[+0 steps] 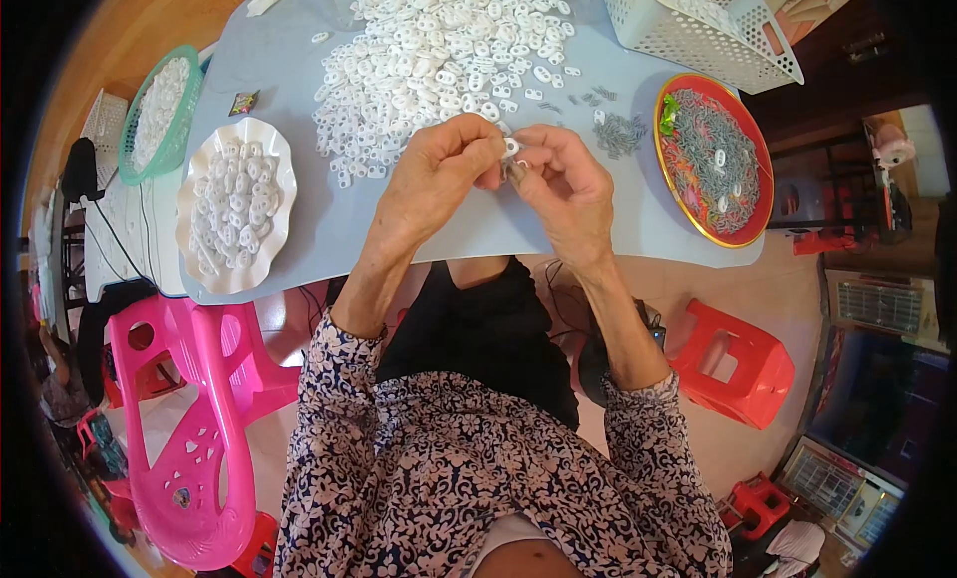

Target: Inserting small metallic pins into white circular plastic components at a table.

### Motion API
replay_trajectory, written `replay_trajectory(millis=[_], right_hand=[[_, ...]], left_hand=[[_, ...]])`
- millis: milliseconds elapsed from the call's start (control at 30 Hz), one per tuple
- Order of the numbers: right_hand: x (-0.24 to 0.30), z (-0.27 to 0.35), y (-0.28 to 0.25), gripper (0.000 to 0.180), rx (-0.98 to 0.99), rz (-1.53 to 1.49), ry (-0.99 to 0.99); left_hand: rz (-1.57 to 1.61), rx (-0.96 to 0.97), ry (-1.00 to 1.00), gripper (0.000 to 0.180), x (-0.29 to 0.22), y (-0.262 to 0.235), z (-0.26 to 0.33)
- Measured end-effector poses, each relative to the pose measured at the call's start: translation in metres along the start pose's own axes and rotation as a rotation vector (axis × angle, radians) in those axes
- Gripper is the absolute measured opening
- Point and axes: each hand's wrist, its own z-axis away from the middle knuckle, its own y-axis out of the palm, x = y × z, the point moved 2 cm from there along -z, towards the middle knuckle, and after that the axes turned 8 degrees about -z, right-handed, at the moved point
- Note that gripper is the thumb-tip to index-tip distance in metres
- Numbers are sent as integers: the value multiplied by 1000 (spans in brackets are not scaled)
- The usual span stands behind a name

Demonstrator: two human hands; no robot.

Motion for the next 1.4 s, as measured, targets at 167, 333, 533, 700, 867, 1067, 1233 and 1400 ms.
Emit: replay_trajectory(millis=[167, 333, 533, 700, 867, 1067, 1233, 1400], right_hand=[[0, -1, -1, 31, 16, 9, -16], [-2, -1, -1, 30, 7, -12, -15], [-2, -1, -3, 28, -3, -37, -19], [3, -1, 3, 26, 25, -93, 0], [0, 0, 0, 23, 20, -99, -26], [0, 1, 0, 24, 17, -73, -23], [0, 1, -1, 27, 30, -77, -7], [0, -1, 9, 31, 43, -217, -28]], left_hand=[[-72, 6, 18, 17, -3, 2, -1], [-202, 65, 16, 20, -6, -1, 0], [-195, 55, 71, 20, -7, 5, 4], [-122, -26, 142, 19, -1, 9, 11], [-252, 59, 154, 20, -6, 1, 7], [-308, 144, 160, 24, -16, 0, 5], [-313, 68, 252, 25, -14, 5, 5], [-271, 19, 198, 23, -3, 3, 1]])
